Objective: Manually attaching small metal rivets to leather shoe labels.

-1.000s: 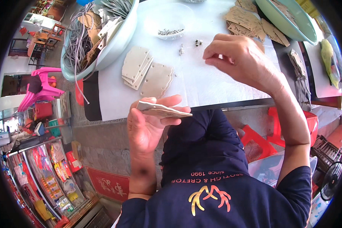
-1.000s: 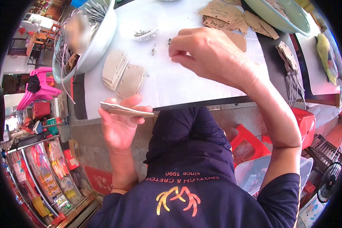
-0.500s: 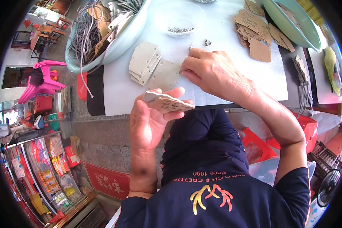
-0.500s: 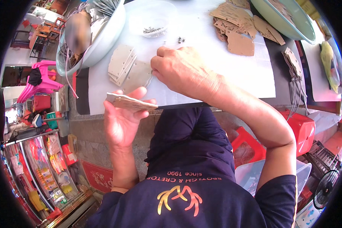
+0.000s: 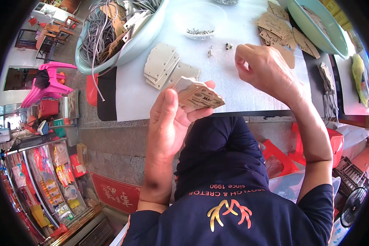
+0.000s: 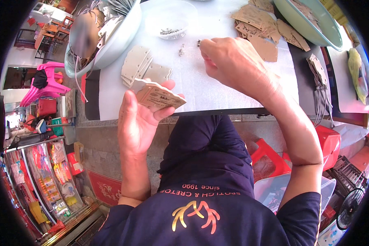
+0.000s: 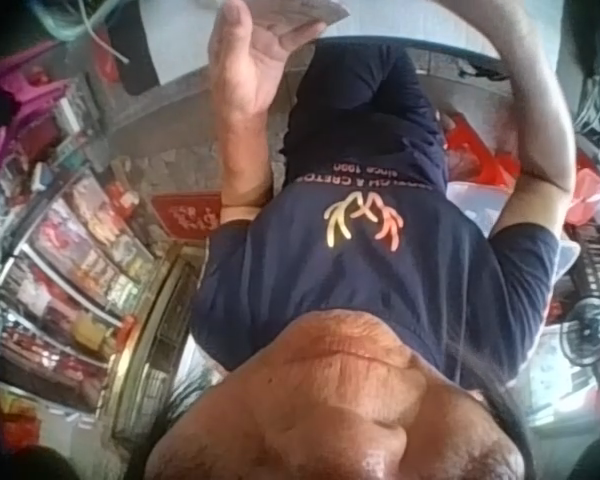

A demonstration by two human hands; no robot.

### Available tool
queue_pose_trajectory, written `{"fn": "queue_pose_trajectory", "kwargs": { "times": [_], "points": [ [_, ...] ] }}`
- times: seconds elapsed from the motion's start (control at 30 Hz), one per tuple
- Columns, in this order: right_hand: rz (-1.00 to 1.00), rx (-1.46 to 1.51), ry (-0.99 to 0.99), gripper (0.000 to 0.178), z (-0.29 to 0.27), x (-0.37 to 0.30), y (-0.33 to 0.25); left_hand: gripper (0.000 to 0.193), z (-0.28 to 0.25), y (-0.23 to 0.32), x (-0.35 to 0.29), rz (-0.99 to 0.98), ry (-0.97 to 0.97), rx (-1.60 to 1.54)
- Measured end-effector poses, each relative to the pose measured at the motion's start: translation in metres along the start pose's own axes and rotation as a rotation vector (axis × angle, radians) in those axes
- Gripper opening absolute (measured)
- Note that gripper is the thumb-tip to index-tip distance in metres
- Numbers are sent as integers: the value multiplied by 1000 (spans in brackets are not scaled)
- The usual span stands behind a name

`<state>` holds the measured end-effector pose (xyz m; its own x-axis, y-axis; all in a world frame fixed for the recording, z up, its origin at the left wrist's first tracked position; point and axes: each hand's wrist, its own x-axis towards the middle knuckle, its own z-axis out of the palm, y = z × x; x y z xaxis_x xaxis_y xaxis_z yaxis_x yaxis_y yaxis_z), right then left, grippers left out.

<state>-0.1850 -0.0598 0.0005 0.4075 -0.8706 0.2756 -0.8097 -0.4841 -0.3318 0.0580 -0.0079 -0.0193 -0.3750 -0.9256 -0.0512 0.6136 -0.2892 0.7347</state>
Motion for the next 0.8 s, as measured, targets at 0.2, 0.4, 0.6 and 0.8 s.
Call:
{"fn": "queue_pose_trajectory", "kwargs": {
  "times": [0.2,0.4,0.6,0.8],
  "points": [
    [-141,-96,-36,5,-2,-11,6,41,23,2,11,-21,37,42],
    [-206,-67,-44,9,-4,-15,10,40,23,-3,14,-42,4,46],
    [-198,-117,-69,10,-6,-11,8,38,19,-12,16,-40,-10,56],
    [-57,-49,-136,7,-10,-2,15,51,8,-17,18,-5,-147,127]
  ]
}}
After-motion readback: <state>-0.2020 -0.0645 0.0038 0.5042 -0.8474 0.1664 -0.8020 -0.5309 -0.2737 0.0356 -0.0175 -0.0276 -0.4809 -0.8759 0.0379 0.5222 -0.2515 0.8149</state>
